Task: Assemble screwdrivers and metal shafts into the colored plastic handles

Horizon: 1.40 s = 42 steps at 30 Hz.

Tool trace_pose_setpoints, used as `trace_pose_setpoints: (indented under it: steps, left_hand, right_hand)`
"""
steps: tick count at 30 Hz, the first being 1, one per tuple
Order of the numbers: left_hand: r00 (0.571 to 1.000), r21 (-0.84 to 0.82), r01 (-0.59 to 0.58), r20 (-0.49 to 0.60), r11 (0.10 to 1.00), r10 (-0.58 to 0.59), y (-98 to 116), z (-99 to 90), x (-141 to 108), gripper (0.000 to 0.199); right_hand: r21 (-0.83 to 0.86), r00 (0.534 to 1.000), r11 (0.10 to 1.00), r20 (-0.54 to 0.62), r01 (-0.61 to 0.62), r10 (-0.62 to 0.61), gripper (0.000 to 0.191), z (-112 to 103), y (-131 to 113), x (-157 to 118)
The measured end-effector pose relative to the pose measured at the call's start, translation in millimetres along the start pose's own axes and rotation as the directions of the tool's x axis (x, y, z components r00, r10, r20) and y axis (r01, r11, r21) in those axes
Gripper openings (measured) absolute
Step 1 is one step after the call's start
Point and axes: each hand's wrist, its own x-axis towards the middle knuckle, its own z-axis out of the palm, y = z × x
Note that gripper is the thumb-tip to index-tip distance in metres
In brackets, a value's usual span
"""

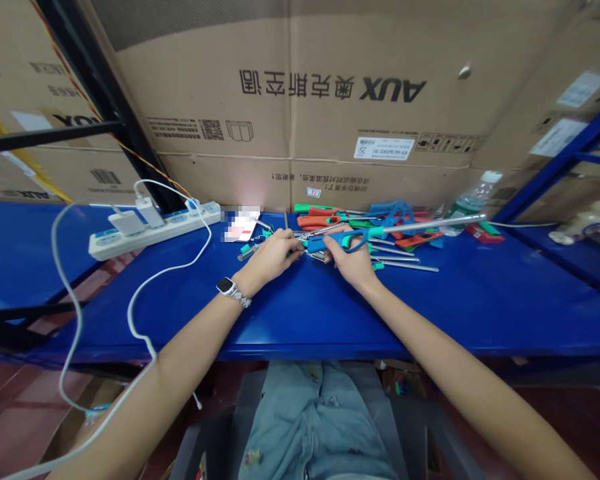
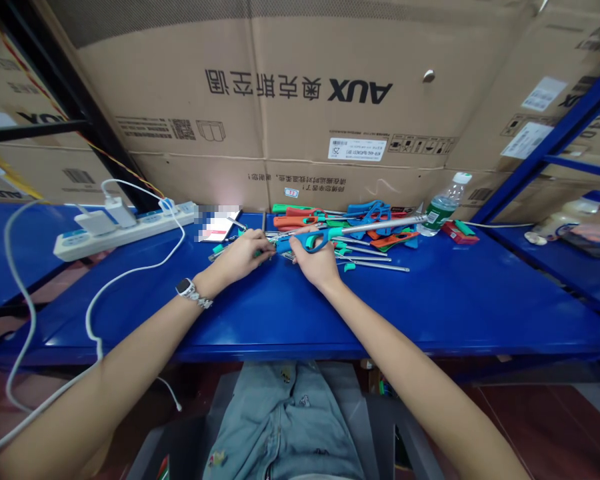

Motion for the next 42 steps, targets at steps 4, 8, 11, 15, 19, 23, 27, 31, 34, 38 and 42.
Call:
trace_pose_setpoints:
  steps: [4, 8, 11, 15, 19, 23, 27, 31, 34, 38, 42]
  left_hand:
    - [0.999, 0.087, -0.010, 0.044, 0.996, 0.006, 5.0, -1.9, 1.0, 0.027]
    - [0.997, 0.027, 0.000, -0.071, 1.000, 0.002, 12.7, -6.9, -3.7, 0.027]
    - [0.985, -0.091, -0.073, -0.163, 0.993, 0.057, 22.5, -10.0, -7.0, 0.047]
    - [0.989, -0.145, -0.121, -0.103, 0.982, 0.107, 34.2, -8.3, -6.9, 0.047]
    - [0.998, -0.117, -0.069, -0.021, 0.991, 0.067, 34.1, -7.1, -8.4, 0.034]
    - [0.999, -0.155, -0.050, -0.012, 0.987, 0.049, 30.5, -12.7, -12.3, 0.031]
    - [0.977, -0.432, 0.009, -0.187, 0.902, -0.100, 31.2, -15.0, -8.1, 0.036]
    - [0.934, -0.748, 0.045, -0.204, 0.663, -0.293, 33.9, -9.1, 2.6, 0.037]
    - [0.964, -0.898, 0.063, -0.059, 0.436, -0.260, 36.1, -3.9, 7.2, 0.039]
    - [0.950, -0.963, 0.082, -0.002, 0.257, -0.313, 37.7, -0.2, 6.2, 0.035]
    - [0.944, -0.970, 0.114, 0.039, 0.213, -0.329, 39.1, 0.6, 5.1, 0.034]
  right_hand:
    - [0.014, 1.000, 1.000, 0.014, -0.007, 0.007, 0.015, -0.8, -0.8, 1.2]
    - [0.072, 0.999, 0.997, 0.038, -0.033, 0.030, 0.022, -0.3, -1.4, 3.5]
    - [0.118, 0.994, 0.990, 0.089, -0.081, 0.071, 0.032, 2.3, -0.2, 3.4]
    - [0.159, 0.980, 0.976, 0.159, -0.148, 0.123, 0.038, 7.9, 3.3, 0.3]
    - [0.156, 0.978, 0.977, 0.174, -0.145, 0.117, 0.043, 9.2, 3.8, -0.5]
    - [0.238, 0.980, 0.953, 0.102, -0.189, 0.169, 0.044, 6.0, 2.4, 3.4]
    - [0.359, 0.944, 0.890, 0.274, -0.280, 0.186, 0.035, 3.6, -1.1, 3.0]
    - [0.358, 0.764, 0.800, 0.619, -0.481, 0.183, 0.032, 3.6, -9.1, -5.0]
    - [0.305, 0.676, 0.789, 0.714, -0.533, 0.181, 0.034, 4.8, -12.8, -9.2]
    - [0.325, 0.722, 0.788, 0.660, -0.523, 0.207, 0.035, 5.7, -13.5, -8.2]
    - [0.368, 0.735, 0.752, 0.641, -0.547, 0.222, 0.033, 1.9, -18.7, -6.6]
